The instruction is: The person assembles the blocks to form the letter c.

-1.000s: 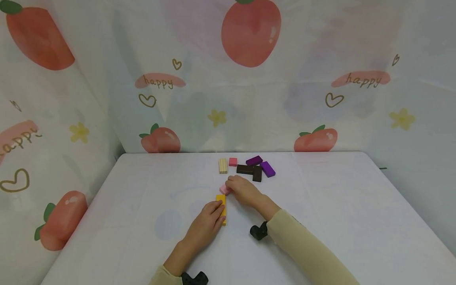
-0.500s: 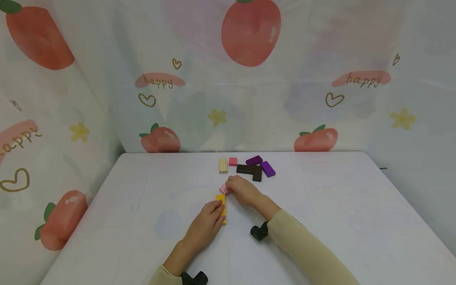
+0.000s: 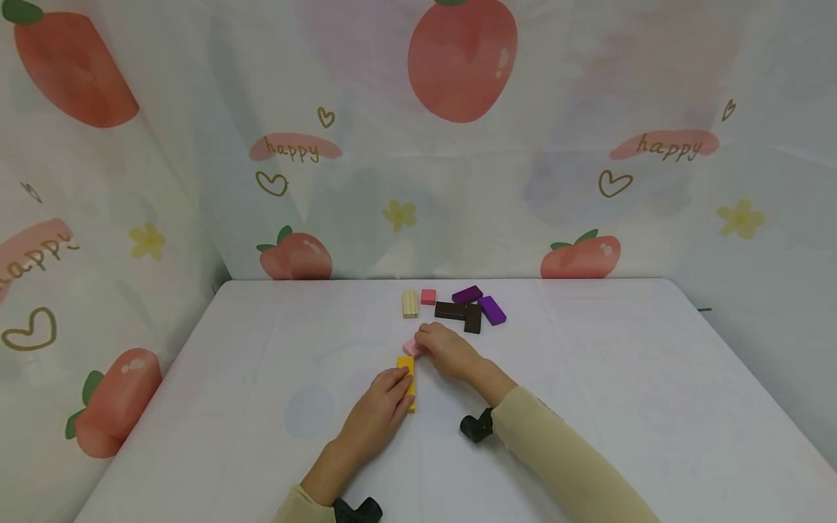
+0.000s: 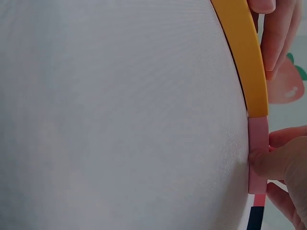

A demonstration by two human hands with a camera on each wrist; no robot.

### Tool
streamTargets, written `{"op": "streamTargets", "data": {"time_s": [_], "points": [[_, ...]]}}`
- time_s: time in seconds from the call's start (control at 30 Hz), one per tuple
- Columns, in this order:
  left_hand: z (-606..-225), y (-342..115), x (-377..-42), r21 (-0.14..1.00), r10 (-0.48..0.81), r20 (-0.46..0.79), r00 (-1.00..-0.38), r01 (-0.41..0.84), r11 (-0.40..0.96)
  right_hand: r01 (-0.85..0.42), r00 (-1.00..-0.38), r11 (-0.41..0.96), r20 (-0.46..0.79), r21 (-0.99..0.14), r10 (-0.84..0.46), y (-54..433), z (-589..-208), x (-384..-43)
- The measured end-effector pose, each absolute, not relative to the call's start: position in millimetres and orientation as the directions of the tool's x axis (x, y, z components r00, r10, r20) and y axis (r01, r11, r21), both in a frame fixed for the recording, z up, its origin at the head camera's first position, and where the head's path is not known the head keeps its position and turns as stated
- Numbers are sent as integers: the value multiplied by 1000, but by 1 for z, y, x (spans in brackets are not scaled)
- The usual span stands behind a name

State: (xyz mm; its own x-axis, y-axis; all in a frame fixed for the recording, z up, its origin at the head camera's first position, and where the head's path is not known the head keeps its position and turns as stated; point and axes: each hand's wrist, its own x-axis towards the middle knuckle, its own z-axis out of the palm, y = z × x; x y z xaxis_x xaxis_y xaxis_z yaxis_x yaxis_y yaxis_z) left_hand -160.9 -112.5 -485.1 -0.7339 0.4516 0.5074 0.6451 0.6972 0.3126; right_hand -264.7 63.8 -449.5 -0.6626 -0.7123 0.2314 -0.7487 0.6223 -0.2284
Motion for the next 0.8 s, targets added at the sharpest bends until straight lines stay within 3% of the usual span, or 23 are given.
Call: {"op": "streamTargets", "data": {"time_s": [0.3, 0.67, 0.8], "points": [[-486, -112, -162, 311, 455, 524, -720, 659, 684, -757, -654, 612, 258, -229, -711, 65, -449, -263], [-487, -112, -162, 303, 448, 541, -712, 662, 685, -805, -593, 540, 291, -247, -751, 69, -444, -267], [-488, -113, -162, 285, 453, 543, -707, 663, 692, -794, -606, 548, 274, -263, -747, 73, -442, -265]]}}
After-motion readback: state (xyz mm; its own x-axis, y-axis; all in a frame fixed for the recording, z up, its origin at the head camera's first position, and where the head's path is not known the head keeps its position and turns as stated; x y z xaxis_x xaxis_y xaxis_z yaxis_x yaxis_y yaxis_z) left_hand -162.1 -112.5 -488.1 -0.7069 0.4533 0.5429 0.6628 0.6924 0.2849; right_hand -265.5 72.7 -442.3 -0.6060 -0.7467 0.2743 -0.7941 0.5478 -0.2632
